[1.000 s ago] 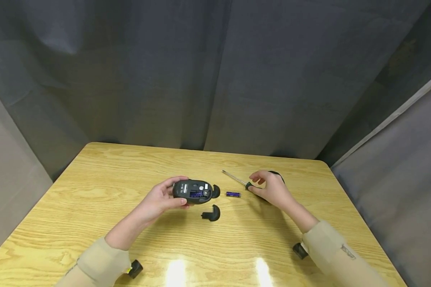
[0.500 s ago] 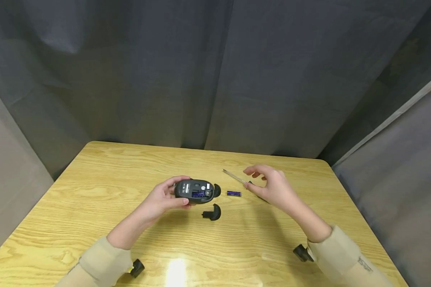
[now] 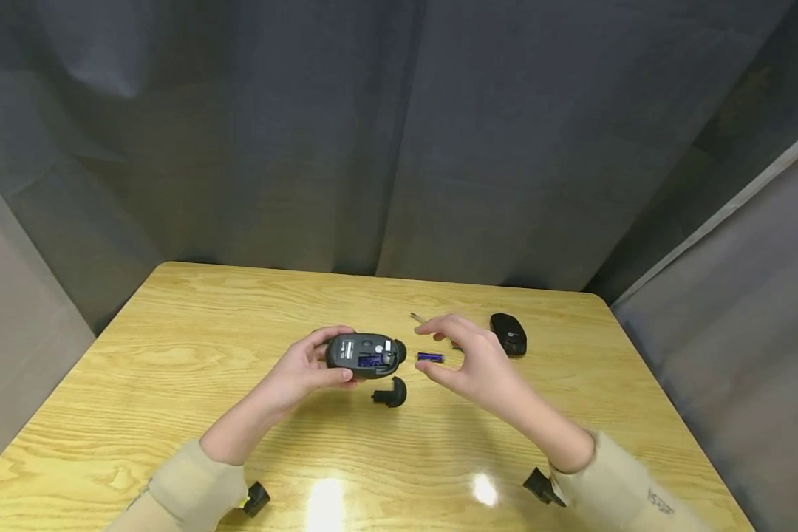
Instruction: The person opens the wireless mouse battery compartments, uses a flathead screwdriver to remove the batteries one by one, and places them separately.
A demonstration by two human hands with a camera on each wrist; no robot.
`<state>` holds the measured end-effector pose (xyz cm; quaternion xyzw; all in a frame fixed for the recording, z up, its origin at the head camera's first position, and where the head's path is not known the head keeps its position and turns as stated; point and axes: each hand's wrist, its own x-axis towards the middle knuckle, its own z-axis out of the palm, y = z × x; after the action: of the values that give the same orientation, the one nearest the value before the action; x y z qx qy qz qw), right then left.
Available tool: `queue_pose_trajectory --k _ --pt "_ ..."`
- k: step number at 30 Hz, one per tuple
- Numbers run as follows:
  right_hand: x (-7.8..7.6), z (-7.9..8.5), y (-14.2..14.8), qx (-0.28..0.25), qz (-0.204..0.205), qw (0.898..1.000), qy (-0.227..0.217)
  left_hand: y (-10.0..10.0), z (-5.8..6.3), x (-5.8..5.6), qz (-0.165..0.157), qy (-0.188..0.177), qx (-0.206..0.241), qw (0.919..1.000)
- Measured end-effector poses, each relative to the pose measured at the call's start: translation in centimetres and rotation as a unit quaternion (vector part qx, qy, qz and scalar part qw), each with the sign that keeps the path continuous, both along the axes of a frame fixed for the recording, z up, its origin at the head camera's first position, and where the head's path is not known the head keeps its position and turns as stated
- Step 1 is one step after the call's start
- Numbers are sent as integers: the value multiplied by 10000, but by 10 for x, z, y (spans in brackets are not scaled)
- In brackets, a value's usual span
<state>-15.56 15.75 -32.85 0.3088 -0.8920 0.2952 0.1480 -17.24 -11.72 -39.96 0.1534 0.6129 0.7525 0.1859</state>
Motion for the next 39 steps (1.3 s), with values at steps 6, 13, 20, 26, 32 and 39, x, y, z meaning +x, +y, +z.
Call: queue_pose_trajectory --k 6,13,20,26,32,39 --pt "3 -9 -12 -79 249 9995 -189 1 0 0 -21 17 -50 10000" --pt "1 -20 -21 -91 518 9978 -401 2 0 2 -59 65 -53 9999" --pt "-3 -28 -24 -128 459 9977 -482 3 1 3 -53 130 -180 9997" --pt "-7 -35 -26 -157 406 9987 -273 5 0 2 -95 61 -261 9996" --pt "-9 -37 -28 -233 373 9988 -229 7 1 4 -119 40 -200 9997" --pt "-8 -37 -27 -345 489 9981 -170 8 2 7 -119 68 -218 9997"
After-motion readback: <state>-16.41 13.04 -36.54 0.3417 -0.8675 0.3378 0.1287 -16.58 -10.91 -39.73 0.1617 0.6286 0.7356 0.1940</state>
